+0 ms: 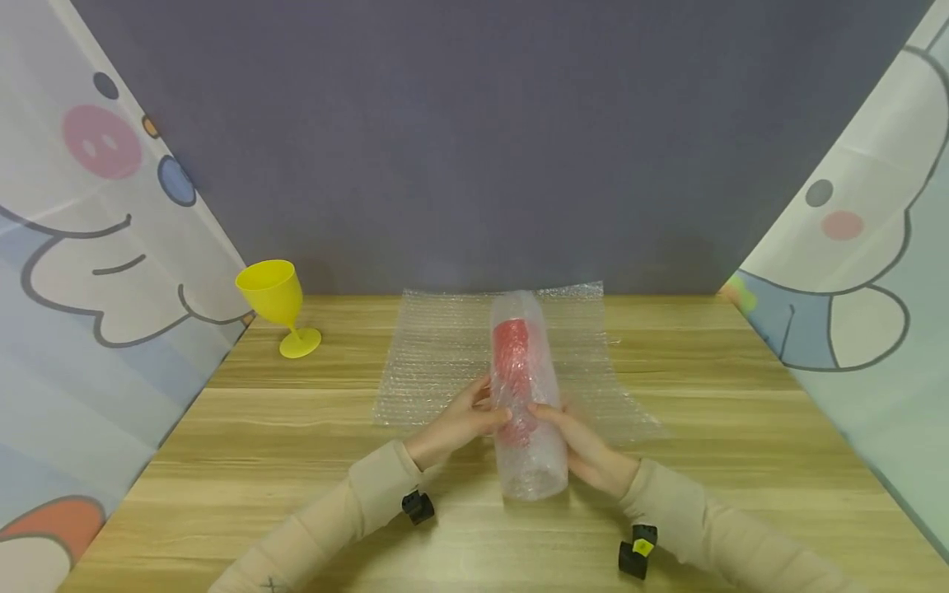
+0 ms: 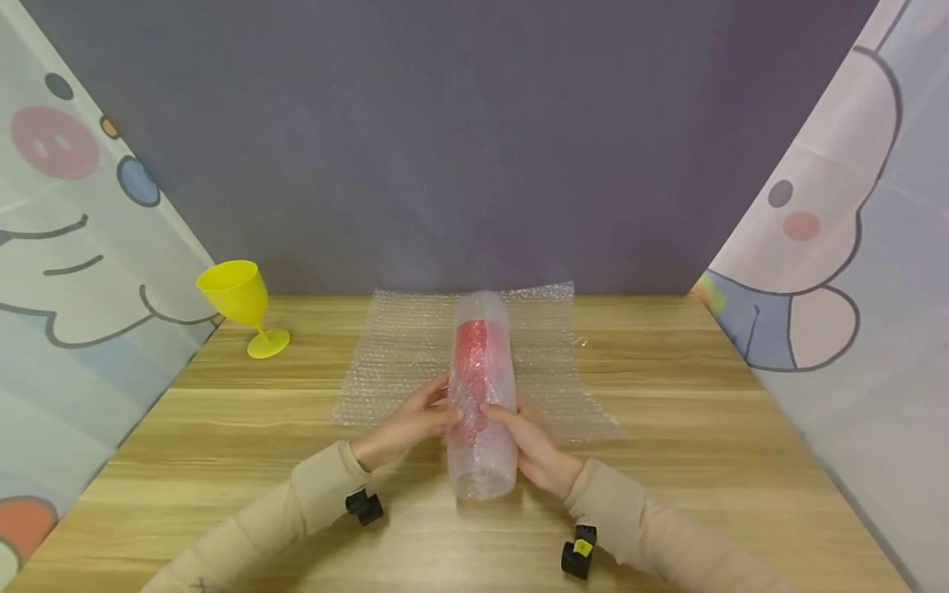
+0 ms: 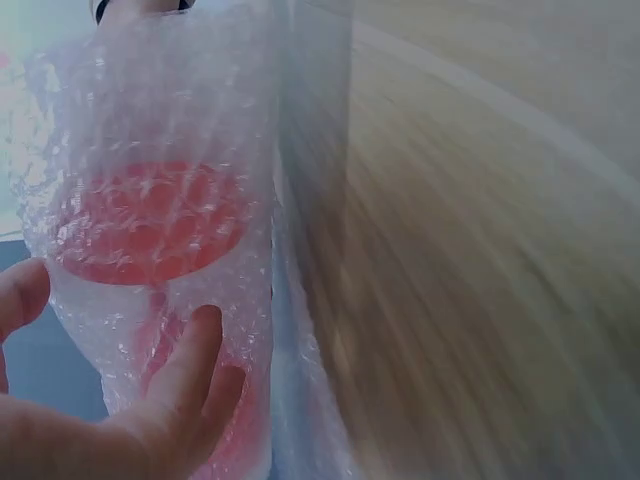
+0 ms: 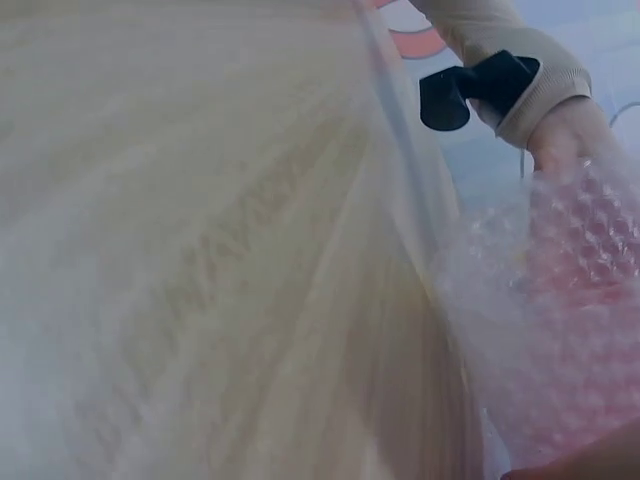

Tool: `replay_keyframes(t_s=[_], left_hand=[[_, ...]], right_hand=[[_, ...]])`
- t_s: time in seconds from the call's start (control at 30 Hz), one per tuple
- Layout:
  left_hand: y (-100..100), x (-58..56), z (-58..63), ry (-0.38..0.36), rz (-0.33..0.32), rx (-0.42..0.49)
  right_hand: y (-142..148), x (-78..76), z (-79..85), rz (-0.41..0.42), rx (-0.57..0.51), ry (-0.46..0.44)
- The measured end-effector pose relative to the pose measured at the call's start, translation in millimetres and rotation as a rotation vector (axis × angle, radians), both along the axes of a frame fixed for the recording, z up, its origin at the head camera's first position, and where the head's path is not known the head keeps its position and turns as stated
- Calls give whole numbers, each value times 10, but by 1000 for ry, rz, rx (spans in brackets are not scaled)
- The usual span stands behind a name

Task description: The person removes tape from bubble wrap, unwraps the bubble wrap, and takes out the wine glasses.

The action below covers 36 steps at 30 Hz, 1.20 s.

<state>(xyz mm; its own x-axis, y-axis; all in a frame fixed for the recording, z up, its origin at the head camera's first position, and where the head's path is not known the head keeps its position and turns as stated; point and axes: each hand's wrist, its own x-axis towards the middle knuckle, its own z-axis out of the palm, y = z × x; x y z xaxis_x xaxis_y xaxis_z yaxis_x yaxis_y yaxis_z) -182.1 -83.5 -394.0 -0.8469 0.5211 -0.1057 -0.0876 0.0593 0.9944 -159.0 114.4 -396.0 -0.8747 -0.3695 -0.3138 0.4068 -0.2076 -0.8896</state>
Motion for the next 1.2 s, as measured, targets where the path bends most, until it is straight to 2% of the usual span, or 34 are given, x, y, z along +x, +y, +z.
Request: replay_keyframes(t_s=[0.2,0.37,0.73,0.83,0.9,1.03,1.13,1.2], left_hand=[[-41,13,-23,-24,3,-27],[-55,-1,-77,-33,7,-45],[-86,-21,-138,-41,3,-81],[-85,-31,-133,-13,23,-97],[-78,-45,-109,21,56,-114],[-31,-137,-17,163,133,-188],[30,-257,40,314,124,-275],[73,-337,62,418,91,-343]], right_hand=[[-54,1,-68,-60,51,27],[-77,-16,-116,-110,73,16],[-99,-22,-128,-140,85,11],[-101,-21,-119,-142,86,16],[-98,-18,-109,-152,86,20],[-93,-23,-97,-177,90,32],[-93,-30,-85,-179,95,41],[-97,-35,-76,-176,102,40]])
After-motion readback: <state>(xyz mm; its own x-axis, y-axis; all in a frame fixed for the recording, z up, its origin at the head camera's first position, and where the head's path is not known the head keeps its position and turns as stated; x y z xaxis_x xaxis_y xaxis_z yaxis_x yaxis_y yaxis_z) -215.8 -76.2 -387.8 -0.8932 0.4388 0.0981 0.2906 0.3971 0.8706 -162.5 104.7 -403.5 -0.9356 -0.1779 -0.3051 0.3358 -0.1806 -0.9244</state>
